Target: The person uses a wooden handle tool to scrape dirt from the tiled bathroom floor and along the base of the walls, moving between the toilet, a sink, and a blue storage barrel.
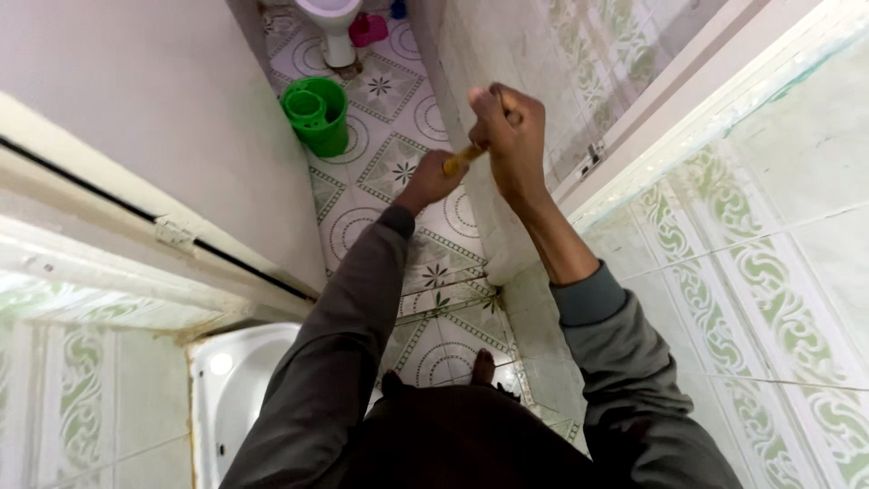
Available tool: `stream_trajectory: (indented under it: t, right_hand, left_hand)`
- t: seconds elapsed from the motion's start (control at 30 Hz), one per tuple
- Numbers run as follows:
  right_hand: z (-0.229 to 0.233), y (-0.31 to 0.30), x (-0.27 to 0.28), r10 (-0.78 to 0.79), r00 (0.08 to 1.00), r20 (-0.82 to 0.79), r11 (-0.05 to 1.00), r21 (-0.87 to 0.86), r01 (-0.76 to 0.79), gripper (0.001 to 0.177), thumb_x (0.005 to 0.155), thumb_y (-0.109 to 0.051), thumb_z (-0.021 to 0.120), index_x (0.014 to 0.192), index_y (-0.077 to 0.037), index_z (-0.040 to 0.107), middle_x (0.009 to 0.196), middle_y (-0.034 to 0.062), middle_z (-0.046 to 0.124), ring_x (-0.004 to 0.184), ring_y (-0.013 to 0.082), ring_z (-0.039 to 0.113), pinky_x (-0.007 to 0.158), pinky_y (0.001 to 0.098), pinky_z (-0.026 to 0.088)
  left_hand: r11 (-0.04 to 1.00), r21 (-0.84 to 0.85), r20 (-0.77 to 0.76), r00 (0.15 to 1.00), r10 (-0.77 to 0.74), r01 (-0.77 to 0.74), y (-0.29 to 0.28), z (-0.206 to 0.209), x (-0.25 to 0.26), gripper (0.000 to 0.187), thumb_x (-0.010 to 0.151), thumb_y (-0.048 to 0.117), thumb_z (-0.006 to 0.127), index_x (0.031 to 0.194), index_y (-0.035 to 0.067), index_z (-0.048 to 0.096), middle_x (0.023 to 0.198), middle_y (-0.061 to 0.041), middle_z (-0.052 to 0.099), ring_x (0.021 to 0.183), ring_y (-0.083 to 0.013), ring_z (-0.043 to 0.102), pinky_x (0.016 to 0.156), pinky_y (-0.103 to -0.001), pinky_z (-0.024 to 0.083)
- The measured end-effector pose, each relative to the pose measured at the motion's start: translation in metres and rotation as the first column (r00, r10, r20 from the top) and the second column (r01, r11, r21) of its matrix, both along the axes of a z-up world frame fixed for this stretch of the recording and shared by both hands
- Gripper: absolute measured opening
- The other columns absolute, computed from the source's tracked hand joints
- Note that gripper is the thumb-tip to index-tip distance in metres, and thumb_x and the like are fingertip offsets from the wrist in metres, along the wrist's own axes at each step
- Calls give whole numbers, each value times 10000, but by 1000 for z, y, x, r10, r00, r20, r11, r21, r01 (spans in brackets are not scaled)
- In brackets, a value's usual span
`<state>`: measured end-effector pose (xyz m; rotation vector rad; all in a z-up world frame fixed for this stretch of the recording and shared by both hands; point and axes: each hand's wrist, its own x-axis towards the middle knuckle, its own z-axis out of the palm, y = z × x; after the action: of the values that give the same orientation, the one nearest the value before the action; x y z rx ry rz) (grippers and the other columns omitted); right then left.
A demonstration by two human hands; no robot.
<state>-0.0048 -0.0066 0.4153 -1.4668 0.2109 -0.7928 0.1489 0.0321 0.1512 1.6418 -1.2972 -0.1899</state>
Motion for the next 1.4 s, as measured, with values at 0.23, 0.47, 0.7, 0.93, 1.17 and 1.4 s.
stream_trajectory:
  t: [0.23,0.47,0.7,0.93,1.17,1.4]
  right_hand:
    - [-1,-20,16,-96,991,-97,974,-215,73,471,1019,-181,675,645,-95,402,606,-54,381,564,45,344,504,277,288]
    - [-71,-39,-1,-319,906,-279,925,-302,233,422,1000,-173,641,651,-26,452,577,-39,355,569,51,315,502,295,259]
    - [-132,-62,-31,-391,884,-258,910,-251,329,441,1033,-158,638,679,-29,408,621,-32,344,606,53,305,527,291,250]
    - [-152,-79,-52,-345,912,-223,927,72,368,341,1049,-166,622,744,-22,569,689,-53,494,633,29,390,591,229,361]
    - [-210,-63,-9,-202,896,-396,977,-23,210,309,1032,-187,604,771,-24,583,641,-45,444,594,24,350,511,266,271]
    - [-257,-64,45,-206,923,-325,971,51,234,395,1046,-148,590,685,-12,505,622,-10,439,576,66,334,530,278,276]
  left_hand:
    - [989,-130,-161,986,43,-65,-46,-1,-1,185,900,180,715,883,-3,693,795,-223,677,724,-410,672,656,-466,514]
    - [991,-120,-200,977,-74,50,-85,-115,-38,193,834,154,737,939,1,686,912,-234,717,876,-412,680,757,-477,521]
    - [990,1,-308,942,-134,141,-95,-158,-79,200,866,156,673,1009,20,706,909,-214,716,884,-401,694,773,-465,537]
    - [924,163,-45,938,-343,346,-131,-175,-47,179,860,183,738,978,49,742,943,-178,743,896,-389,689,791,-487,533]
    - [946,168,-202,949,-243,277,-101,-189,13,187,896,184,735,931,5,692,898,-189,716,852,-370,690,760,-443,532]
    - [898,428,-211,977,-10,102,-65,-223,78,225,1018,206,671,911,9,672,885,-192,699,849,-391,684,808,-457,522]
